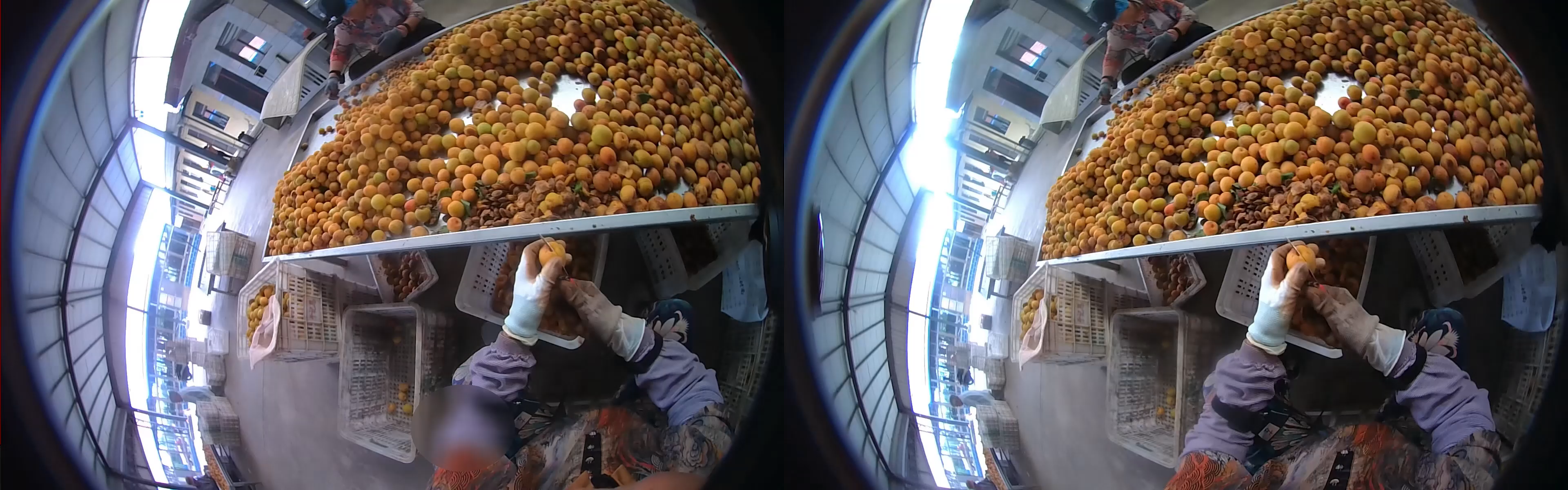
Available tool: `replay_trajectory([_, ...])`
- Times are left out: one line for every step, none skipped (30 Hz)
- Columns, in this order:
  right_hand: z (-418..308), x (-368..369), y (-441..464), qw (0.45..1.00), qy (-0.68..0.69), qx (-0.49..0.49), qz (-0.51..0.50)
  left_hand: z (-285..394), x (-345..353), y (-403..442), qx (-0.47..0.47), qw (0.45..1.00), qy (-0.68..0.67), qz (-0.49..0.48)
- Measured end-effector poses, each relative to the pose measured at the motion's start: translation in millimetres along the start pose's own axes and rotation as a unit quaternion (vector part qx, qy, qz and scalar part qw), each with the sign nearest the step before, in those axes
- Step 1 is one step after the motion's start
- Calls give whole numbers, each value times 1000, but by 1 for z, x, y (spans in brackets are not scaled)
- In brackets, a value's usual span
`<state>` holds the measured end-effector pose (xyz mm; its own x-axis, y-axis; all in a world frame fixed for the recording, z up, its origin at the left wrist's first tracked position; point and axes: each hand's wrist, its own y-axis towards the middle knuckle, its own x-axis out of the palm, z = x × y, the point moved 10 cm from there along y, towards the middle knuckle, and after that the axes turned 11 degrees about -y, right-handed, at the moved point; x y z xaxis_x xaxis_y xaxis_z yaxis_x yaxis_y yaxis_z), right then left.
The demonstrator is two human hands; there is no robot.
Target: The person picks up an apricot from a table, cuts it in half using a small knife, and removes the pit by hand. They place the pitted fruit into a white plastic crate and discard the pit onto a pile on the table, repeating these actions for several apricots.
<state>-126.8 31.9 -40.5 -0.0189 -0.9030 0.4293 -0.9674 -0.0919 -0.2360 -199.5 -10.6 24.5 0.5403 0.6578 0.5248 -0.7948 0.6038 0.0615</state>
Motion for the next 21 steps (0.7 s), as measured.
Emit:
replay_trajectory([-7,5,-1,1000,-3,0,-4,3,0,0,5,1000,0,2])
replay_trajectory([-19,14,-6,1000,27,5,-12,1,0,-2,-6,1000,-19,5])
replay_trajectory([-25,19,-9,998,58,9,-19,0,1,-3,-17,999,-38,6])
replay_trajectory([-20,21,-5,998,56,7,-20,0,4,-4,-23,999,-36,15])
replay_trajectory([-12,22,-2,996,85,-12,-15,-1,4,-6,-22,999,-36,14])
replay_trajectory([-9,22,-1,993,113,-31,-9,-9,1,-8,-53,997,-36,32])
replay_trajectory([-7,22,-1,993,110,-34,-10,-18,-4,-10,-81,995,-36,49])
replay_trajectory([-6,20,-1,994,101,-33,2,-22,-7,-8,-82,995,-26,57])
replay_trajectory([-4,19,0,995,93,-31,14,-24,-10,-7,-78,995,-27,58])
replay_trajectory([-3,16,2,995,79,-34,54,-22,-7,-7,-72,995,-36,55])
replay_trajectory([-8,12,0,995,78,-34,54,-20,-4,-6,-67,995,-46,52])
replay_trajectory([-9,10,-3,998,63,18,25,-21,-1,-4,-86,994,-65,36])
replay_trajectory([-8,11,-6,996,48,69,-4,-20,-3,-3,-85,994,-65,35])
replay_trajectory([-9,14,-6,997,22,72,-24,-18,-5,-1,-71,996,-48,21])
replay_trajectory([-15,13,-9,997,22,72,-24,-16,-6,0,-57,998,-31,8])
replay_trajectory([-20,18,-14,995,33,81,-39,-13,-1,0,-64,996,-62,6])
replay_trajectory([-22,23,-16,993,45,90,-54,-14,-1,-1,-66,996,-62,6])
replay_trajectory([-18,28,-13,993,46,91,-52,-15,-2,-1,-61,996,-59,13])
replay_trajectory([-17,21,-7,998,34,44,12,-17,-4,-2,-57,997,-56,22])
replay_trajectory([-17,15,-4,997,23,-4,78,-21,-4,-4,-61,996,-58,21])
replay_trajectory([-10,20,2,996,22,-5,81,-29,-7,-5,-80,994,-63,36])
